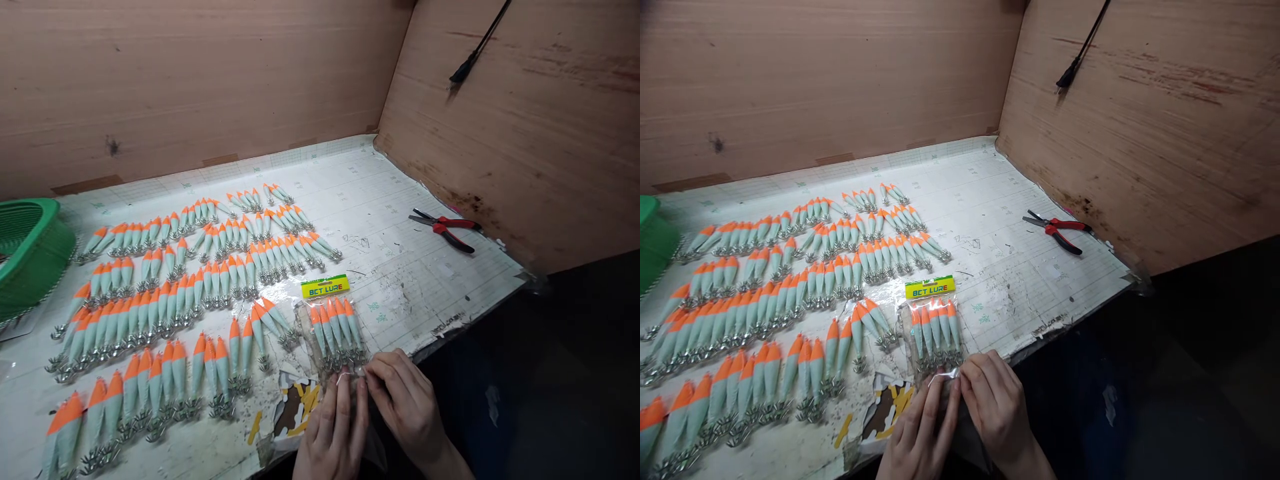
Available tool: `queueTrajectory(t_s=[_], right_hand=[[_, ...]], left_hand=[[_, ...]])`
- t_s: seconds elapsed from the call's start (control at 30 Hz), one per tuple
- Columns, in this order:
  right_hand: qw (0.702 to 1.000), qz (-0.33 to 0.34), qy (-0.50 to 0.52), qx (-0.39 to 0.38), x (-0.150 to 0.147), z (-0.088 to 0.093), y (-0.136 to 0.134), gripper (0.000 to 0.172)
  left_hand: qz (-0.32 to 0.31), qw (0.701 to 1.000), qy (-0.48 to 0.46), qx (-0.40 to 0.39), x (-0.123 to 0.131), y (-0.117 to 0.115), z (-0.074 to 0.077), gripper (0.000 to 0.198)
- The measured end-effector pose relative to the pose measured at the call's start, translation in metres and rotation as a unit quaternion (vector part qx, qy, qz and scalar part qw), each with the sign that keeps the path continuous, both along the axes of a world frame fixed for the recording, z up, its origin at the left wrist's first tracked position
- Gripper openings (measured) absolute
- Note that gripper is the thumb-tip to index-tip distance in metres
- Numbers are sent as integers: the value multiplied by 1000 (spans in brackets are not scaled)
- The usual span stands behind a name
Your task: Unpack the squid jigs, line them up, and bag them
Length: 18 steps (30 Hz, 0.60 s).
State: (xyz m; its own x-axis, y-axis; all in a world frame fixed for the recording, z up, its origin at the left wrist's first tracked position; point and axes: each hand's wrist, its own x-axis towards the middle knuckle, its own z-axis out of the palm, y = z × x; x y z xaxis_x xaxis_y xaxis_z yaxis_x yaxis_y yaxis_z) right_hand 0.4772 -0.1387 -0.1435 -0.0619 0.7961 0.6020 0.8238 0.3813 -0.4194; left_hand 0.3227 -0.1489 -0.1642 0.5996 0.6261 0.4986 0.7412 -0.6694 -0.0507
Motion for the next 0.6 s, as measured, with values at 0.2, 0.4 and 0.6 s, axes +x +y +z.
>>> queueTrajectory(t_s=[0.2,0.4,0.6], right_hand=[[1000,4,-18,12,0,-2,3,15],[999,27,-46,6,3,-2,-3,17],[998,47,-44,28,2,3,-3,17]], left_hand=[[19,1000,-5,-13,0,-5,-2,37],[-47,994,-58,-84,-8,5,-2,43],[-114,963,-179,-163,-16,31,25,16]])
